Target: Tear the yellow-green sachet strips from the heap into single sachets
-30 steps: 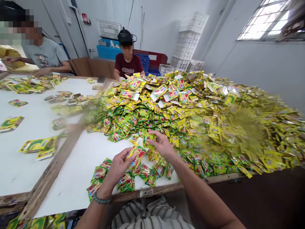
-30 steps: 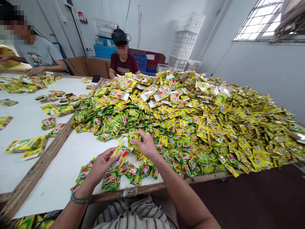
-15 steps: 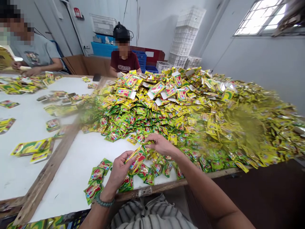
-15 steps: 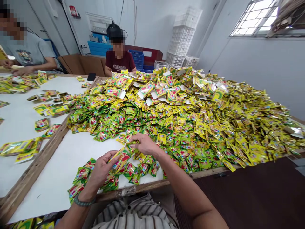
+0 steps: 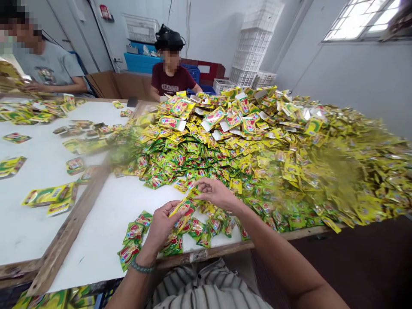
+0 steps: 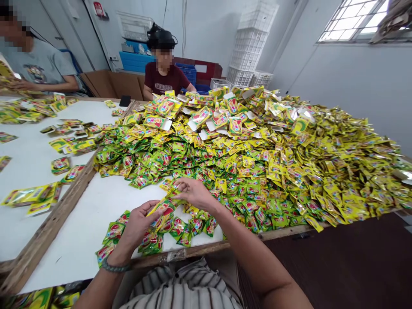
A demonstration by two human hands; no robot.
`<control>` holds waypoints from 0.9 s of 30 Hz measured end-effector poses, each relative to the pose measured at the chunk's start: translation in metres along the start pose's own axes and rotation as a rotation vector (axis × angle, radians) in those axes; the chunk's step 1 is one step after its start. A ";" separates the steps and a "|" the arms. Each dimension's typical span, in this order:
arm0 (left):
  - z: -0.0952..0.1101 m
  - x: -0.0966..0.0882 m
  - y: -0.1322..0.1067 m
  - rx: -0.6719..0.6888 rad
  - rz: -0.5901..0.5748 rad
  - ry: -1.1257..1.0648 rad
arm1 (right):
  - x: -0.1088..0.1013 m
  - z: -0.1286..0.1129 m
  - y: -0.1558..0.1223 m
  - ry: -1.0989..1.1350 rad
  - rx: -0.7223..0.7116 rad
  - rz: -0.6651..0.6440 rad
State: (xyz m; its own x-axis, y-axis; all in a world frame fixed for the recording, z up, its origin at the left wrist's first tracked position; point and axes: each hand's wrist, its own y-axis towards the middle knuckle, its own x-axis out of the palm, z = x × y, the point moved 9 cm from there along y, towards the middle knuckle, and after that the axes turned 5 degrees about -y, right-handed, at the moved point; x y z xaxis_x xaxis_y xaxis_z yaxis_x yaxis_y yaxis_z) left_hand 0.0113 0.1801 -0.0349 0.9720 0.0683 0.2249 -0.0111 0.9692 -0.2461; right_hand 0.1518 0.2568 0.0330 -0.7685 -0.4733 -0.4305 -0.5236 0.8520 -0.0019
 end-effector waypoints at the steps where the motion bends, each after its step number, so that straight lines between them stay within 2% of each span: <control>1: -0.001 0.000 0.000 -0.016 0.002 -0.032 | 0.000 0.001 -0.002 0.002 -0.003 -0.013; 6: -0.004 0.003 0.001 -0.015 -0.013 -0.062 | -0.007 -0.004 -0.007 -0.140 -0.029 0.055; 8: -0.001 0.002 0.001 0.020 -0.005 -0.004 | -0.008 -0.002 -0.007 -0.061 -0.002 0.070; 11: 0.000 0.004 0.001 0.022 -0.019 0.028 | 0.003 0.007 -0.006 0.119 0.093 -0.005; 13: 0.003 0.006 -0.001 0.021 -0.022 0.041 | 0.006 0.016 -0.006 0.196 0.156 -0.009; 17: 0.015 0.011 -0.002 0.056 -0.030 0.187 | 0.002 0.030 -0.008 0.218 0.215 0.085; 20: 0.021 0.012 -0.001 0.065 -0.045 0.267 | 0.001 0.028 -0.011 0.180 0.199 0.123; 24: 0.012 0.009 0.000 -0.048 -0.063 0.179 | -0.007 0.010 -0.019 0.041 0.074 0.288; 27: 0.008 0.015 -0.003 -0.086 -0.119 0.064 | 0.003 0.016 -0.022 0.197 0.149 0.227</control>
State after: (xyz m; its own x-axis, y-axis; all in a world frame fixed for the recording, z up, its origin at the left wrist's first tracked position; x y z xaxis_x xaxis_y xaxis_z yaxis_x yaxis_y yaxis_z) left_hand 0.0241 0.1807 -0.0230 0.9782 -0.0639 0.1977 0.1228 0.9455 -0.3015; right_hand 0.1667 0.2407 0.0171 -0.9234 -0.2893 -0.2524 -0.2823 0.9572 -0.0643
